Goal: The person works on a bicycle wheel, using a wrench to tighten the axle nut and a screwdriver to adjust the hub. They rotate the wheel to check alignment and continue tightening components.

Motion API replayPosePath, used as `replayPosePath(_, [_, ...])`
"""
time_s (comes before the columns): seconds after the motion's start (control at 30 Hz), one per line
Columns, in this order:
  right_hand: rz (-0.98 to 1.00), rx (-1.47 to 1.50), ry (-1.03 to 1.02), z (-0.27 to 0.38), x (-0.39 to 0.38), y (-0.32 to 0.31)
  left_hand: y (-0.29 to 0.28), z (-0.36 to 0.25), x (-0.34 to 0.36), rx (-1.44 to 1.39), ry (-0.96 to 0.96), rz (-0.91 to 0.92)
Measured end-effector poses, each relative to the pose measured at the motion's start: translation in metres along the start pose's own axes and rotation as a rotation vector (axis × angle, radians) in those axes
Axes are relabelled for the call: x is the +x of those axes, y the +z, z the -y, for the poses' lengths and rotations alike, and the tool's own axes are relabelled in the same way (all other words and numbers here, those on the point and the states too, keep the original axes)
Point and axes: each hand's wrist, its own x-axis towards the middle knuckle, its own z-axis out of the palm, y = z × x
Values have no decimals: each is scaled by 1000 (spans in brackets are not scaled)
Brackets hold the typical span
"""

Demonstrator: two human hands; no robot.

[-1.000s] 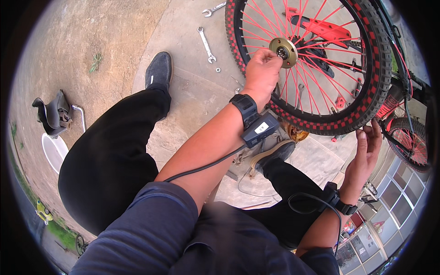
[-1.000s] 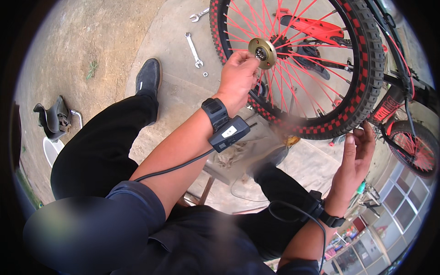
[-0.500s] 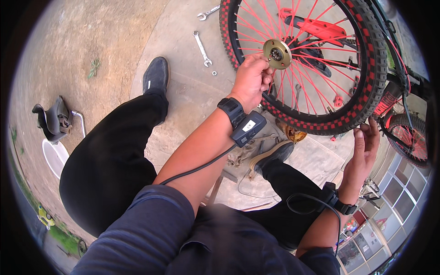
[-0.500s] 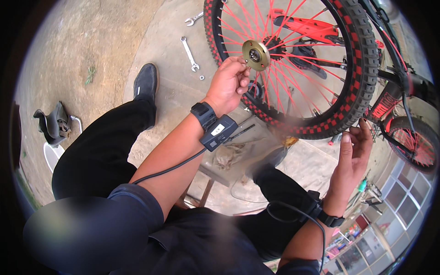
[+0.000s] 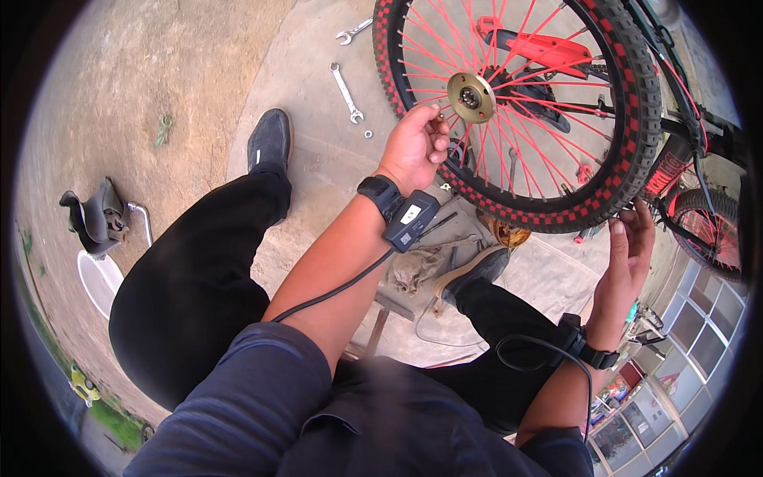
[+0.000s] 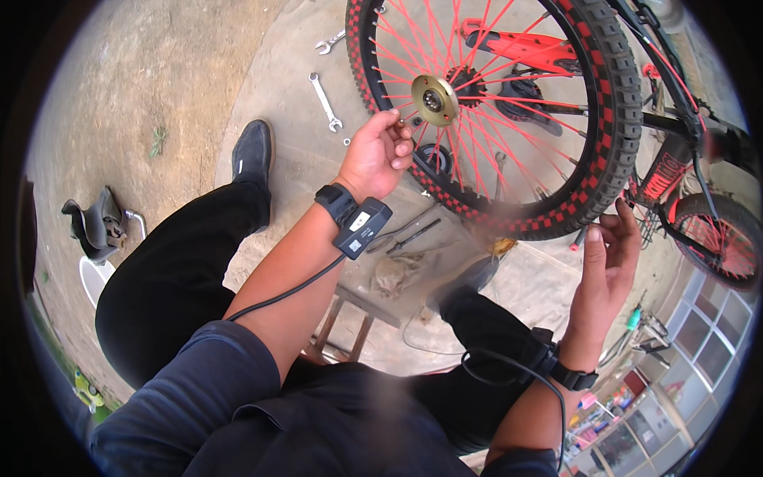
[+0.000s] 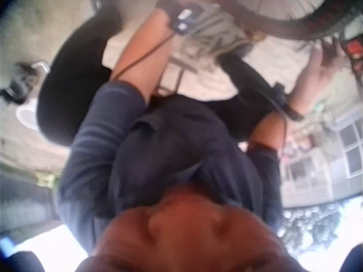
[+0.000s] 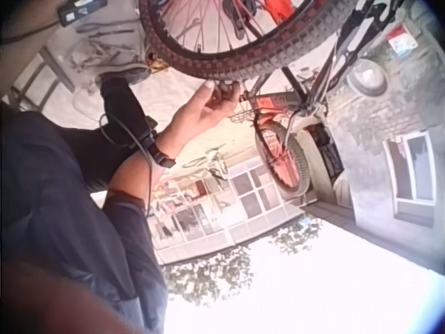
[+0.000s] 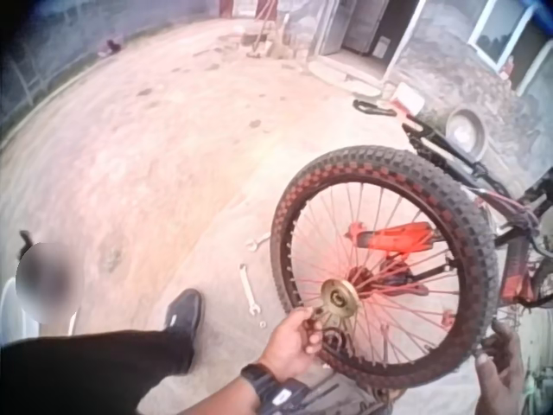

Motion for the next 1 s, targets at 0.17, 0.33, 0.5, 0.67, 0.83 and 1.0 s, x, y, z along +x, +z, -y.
replayPosePath(0.17, [-7,-3,16,3,-1,1,0,-2,0,7,-3,5])
replayPosePath(0.33, [-7,3,9,4,0,2,0,-5,-1,4,-6,3])
replayPosePath(0.5, [-3,2,20,5,0,1,2,-4,-1,7,-17,18])
replayPosePath(0.67, [27,0,38,-3,0,-4,9,-3,2,71,-4,78])
replayPosePath(0.83, [37,1,29,-3,1,-5,13,1,4,126,43,80])
replayPosePath(1.0, [5,25,14,1,0,1,25,2,0,183,83,39])
